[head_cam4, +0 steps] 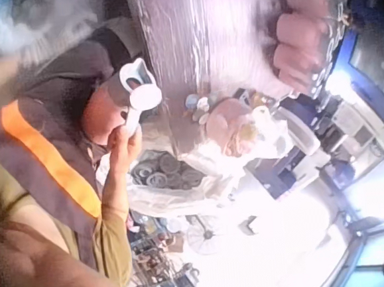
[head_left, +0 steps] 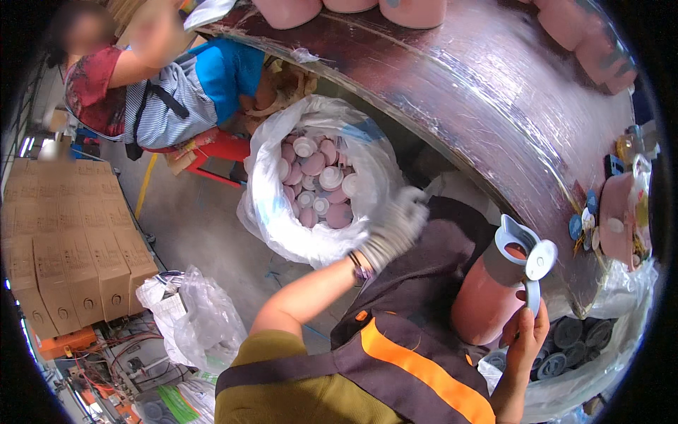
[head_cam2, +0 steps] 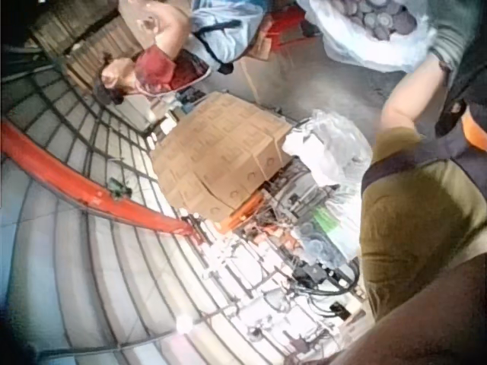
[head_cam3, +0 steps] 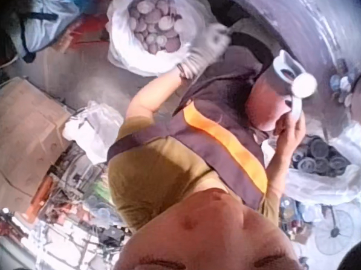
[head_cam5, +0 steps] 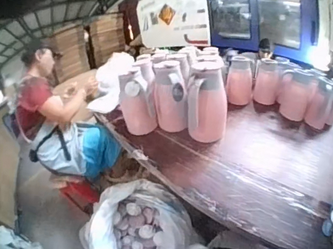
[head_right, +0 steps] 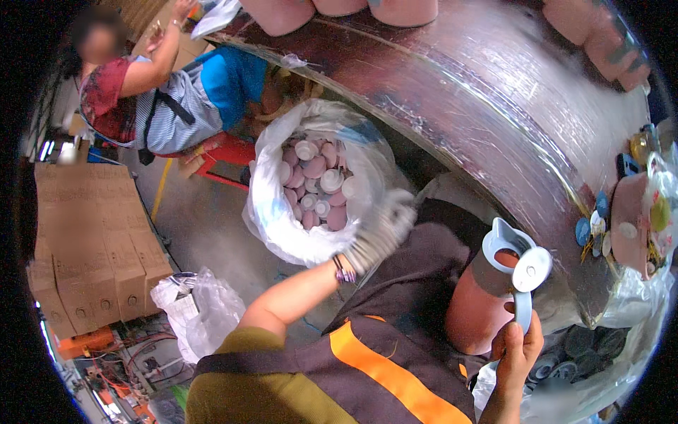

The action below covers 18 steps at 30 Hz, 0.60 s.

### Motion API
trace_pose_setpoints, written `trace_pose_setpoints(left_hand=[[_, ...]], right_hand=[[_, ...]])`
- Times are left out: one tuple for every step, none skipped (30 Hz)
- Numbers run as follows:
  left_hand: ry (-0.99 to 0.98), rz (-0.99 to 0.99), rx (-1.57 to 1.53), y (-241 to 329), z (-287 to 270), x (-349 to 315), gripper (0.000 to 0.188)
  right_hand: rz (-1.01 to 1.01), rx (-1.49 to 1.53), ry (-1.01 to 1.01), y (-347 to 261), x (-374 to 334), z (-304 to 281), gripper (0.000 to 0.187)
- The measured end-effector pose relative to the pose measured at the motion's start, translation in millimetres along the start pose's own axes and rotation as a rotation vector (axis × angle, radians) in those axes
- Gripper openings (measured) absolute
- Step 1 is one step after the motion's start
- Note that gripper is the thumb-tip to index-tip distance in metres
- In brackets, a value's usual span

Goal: The person assembles pink pitchers by attaching gray lids and blue tags to each unit. They pick up a pitcher, secure the lid, attach a tag, and place the finished item on the table. The process is repeated for multiple pitchers.

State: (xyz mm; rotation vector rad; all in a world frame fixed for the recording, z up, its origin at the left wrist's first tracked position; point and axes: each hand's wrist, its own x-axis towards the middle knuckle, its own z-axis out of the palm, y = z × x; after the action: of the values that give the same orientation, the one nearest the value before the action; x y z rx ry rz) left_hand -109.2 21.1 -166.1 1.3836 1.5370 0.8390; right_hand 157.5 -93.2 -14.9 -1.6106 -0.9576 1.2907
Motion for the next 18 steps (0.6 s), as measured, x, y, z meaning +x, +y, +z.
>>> trace_pose_setpoints(left_hand=[[0.115,-0.051,0.319,-20.4,-23.5,16.5,0.025],[0.370,0.248,0.409,-82.6,-32.8,37.0,0.024],[0.237,-0.102,0.594,-104.4,-50.6,46.0,0.024],[0.146,-0.175,0.689,-128.8,-57.6,52.4,0.028],[0.044,-0.233,0.795,-152.4,-64.5,59.8,0.032],[-0.064,-0.287,0.893,-176.8,-71.5,66.0,0.037],[-0.074,-0.245,1.034,-208.2,-60.3,72.0,0.040],[-0.097,-0.212,1.176,-239.3,-48.1,77.4,0.043],[-0.041,-0.066,1.223,-289.0,-29.8,85.1,0.045],[-0.069,-0.172,1.162,-285.0,-17.1,91.4,0.043],[-0.073,-0.197,1.141,-284.5,-17.5,95.2,0.047],[-0.074,-0.222,1.121,-280.2,-22.4,101.5,0.050],[-0.157,-0.242,1.086,-277.1,-31.1,104.4,0.053],[-0.231,-0.267,1.040,-267.4,-42.0,106.9,0.055],[-0.037,-0.333,0.823,-225.5,-53.5,96.0,0.053],[0.081,-0.301,0.790,-212.5,-65.0,88.6,0.056],[0.198,-0.269,0.756,-204.6,-78.7,83.1,0.059],[0.261,-0.233,0.523,-197.1,-92.4,81.0,0.054]], right_hand=[[0.004,-0.014,0.000,-0.9,2.8,6.2,0.038],[0.013,-0.030,-0.007,-3.7,5.7,11.0,0.038],[0.026,-0.045,-0.006,-5.0,7.9,15.1,0.038],[0.038,-0.059,-0.004,-6.6,9.8,18.8,0.037],[0.048,-0.056,-0.001,-5.5,11.1,23.6,0.037],[0.059,-0.060,-0.002,-6.7,13.3,29.2,0.037],[0.052,-0.064,-0.006,-6.5,12.9,33.8,0.036],[0.071,-0.082,-0.022,-9.8,16.1,37.7,0.035],[0.074,-0.102,-0.028,-14.5,20.4,41.3,0.035],[0.079,-0.119,-0.020,-14.2,22.5,45.7,0.035],[0.082,-0.132,-0.020,-14.3,22.9,48.9,0.035],[0.094,-0.115,-0.007,-15.5,23.8,49.9,0.034],[0.097,-0.124,-0.003,-16.8,23.8,50.7,0.034],[0.095,-0.137,-0.004,-20.5,23.6,51.7,0.033],[0.095,-0.133,0.009,-19.1,22.3,50.3,0.033],[0.086,-0.104,0.013,-17.0,20.4,48.2,0.031],[0.102,-0.104,0.007,-15.3,19.1,47.2,0.031],[0.118,-0.106,0.001,-13.8,17.9,46.4,0.030]])
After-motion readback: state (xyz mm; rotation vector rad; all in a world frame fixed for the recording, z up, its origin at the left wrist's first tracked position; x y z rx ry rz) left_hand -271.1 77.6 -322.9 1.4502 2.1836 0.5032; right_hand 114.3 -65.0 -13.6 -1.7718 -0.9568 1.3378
